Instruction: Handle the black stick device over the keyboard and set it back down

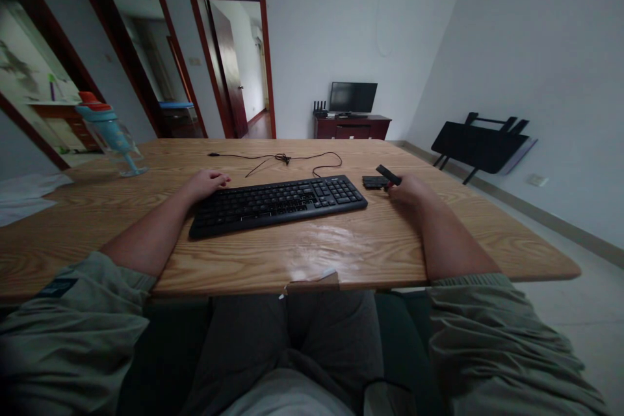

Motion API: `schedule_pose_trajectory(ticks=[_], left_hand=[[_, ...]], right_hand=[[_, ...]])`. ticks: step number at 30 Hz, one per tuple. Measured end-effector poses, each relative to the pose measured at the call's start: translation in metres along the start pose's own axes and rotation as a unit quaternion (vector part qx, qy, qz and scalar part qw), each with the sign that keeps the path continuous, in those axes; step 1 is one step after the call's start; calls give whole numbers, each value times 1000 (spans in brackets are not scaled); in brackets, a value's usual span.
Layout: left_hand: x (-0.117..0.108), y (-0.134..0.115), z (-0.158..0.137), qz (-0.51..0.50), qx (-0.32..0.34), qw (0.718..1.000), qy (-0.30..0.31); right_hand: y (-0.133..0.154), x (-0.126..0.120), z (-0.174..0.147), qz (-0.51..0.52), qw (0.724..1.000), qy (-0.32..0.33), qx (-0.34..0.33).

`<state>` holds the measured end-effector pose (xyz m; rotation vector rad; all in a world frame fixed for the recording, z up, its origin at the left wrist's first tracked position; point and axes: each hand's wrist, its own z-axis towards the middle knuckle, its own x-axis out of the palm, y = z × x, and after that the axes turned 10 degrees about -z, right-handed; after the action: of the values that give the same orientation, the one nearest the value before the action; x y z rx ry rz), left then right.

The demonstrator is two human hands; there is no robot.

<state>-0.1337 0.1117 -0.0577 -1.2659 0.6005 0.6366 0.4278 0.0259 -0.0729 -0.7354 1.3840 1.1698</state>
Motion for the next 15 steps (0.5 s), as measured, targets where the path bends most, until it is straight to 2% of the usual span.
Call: schedule_pose_trajectory(ticks=[8,15], left_hand=[[-1,-4,-4,6,8,1000,3],[-1,-4,-4,7,9,1000,4]], right_hand=[[9,-1,-5,-19,999,-24,-22],[7,2,0,-17,999,-18,-24]])
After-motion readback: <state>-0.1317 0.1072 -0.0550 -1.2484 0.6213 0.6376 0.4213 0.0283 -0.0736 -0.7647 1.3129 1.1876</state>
